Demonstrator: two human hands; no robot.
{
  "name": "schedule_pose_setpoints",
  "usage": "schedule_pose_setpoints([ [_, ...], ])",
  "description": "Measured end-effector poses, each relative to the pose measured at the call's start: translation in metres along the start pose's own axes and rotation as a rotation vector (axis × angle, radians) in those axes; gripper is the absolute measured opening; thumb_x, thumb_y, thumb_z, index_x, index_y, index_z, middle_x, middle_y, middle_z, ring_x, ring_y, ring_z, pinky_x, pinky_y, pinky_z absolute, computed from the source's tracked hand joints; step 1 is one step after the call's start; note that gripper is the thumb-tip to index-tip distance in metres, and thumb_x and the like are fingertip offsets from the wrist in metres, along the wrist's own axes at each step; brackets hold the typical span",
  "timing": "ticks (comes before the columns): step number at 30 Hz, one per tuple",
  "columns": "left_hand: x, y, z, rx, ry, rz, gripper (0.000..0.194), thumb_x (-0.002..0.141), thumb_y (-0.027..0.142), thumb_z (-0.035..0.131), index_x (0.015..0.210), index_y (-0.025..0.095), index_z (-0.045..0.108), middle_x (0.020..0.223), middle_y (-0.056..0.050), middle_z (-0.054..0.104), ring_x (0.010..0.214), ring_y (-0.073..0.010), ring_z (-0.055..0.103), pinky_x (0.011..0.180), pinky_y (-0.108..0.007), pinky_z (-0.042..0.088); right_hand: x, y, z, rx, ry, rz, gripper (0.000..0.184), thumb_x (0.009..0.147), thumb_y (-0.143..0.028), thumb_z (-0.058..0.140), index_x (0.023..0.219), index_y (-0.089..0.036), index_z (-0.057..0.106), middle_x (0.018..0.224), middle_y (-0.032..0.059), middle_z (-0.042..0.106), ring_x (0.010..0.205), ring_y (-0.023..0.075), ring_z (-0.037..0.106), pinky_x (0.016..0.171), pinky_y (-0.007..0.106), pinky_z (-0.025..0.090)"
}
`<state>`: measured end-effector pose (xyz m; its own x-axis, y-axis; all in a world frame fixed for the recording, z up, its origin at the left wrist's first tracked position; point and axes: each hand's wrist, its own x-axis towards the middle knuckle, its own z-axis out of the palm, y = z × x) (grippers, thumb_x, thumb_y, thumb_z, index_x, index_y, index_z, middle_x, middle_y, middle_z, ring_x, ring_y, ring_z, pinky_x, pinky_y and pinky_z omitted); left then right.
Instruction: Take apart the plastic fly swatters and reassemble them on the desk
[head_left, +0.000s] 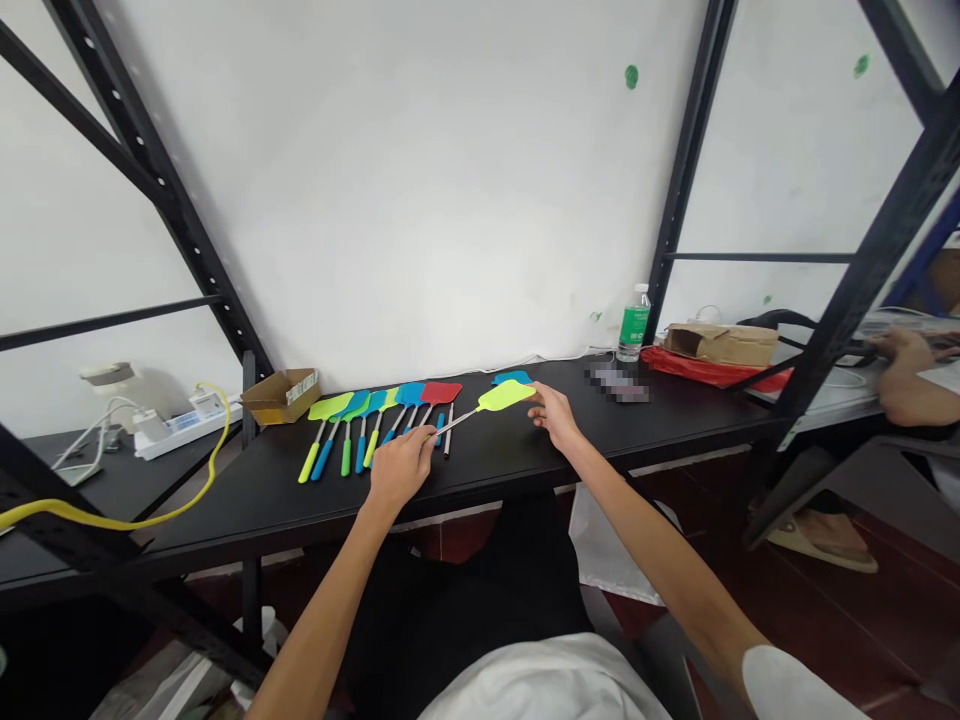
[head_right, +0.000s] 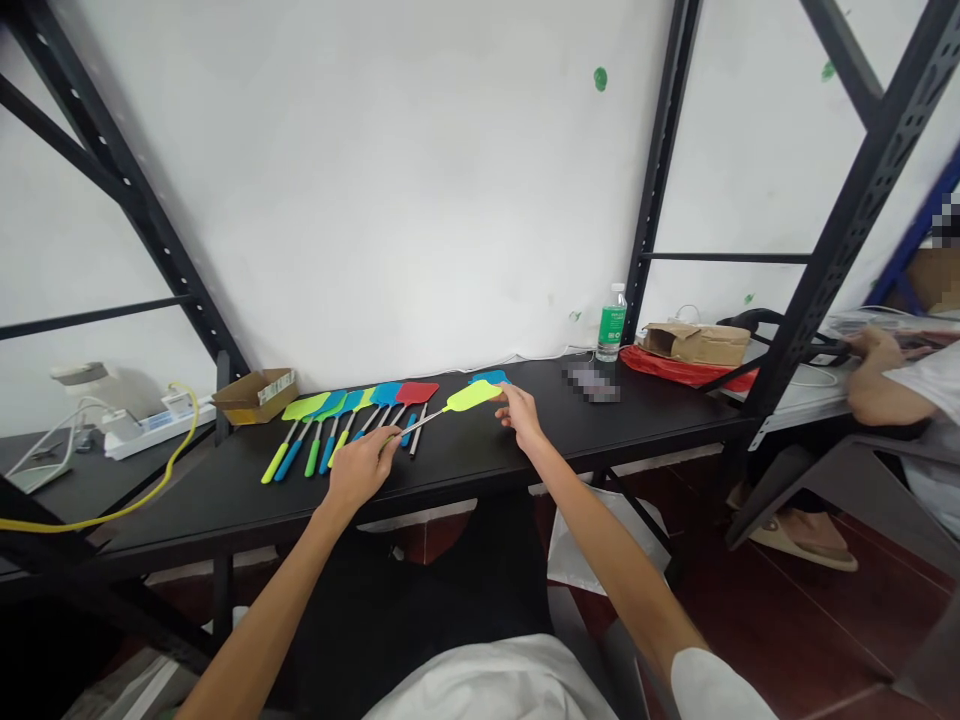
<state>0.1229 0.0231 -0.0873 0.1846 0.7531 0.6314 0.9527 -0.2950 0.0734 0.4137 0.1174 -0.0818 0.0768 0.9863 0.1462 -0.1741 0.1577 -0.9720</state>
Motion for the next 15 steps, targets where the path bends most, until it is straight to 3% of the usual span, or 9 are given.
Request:
schedule_pose_setpoints([
  [6,0.0,-0.001,0.001,-0.002,-0.003,0.002,0.036,0.103,0.037,0.034,0.11,0.025,0.067,0.102,-0.005,0.076,0.087,-0.0222,0.07,0.065,-0.029,0.04,-0.001,0.003,0.001,-0.154,0.014,-0.153,0.048,0.084,-0.049,0.053,0.123,-0.024,0.066,0.116,0.0078,0.069,0.071,0.0147,0.065,0.046,0.02,0.041],
  [10,0.0,0.0,-0.001,-0.042,0.001,0.025,0.034,0.103,0.037,0.036,0.112,0.024,0.066,0.106,-0.005,0.075,0.088,-0.0213,0.07,0.067,-0.029,0.042,0.003,0.01,0.002,-0.314,0.038,-0.255,0.045,0.084,-0.049,0.054,0.114,-0.02,0.071,0.103,0.0067,0.072,0.084,0.0208,0.066,0.061,0.026,0.051],
  [15,-0.001,-0.001,-0.001,-0.044,0.015,0.026,0.033,0.103,0.037,0.038,0.11,0.024,0.067,0.105,-0.004,0.075,0.087,-0.0211,0.07,0.068,-0.029,0.043,0.003,0.011,0.002,-0.381,0.018,-0.335,0.046,0.087,-0.049,0.052,0.113,-0.018,0.074,0.095,0.0066,0.073,0.089,0.0245,0.065,0.071,0.031,0.052],
])
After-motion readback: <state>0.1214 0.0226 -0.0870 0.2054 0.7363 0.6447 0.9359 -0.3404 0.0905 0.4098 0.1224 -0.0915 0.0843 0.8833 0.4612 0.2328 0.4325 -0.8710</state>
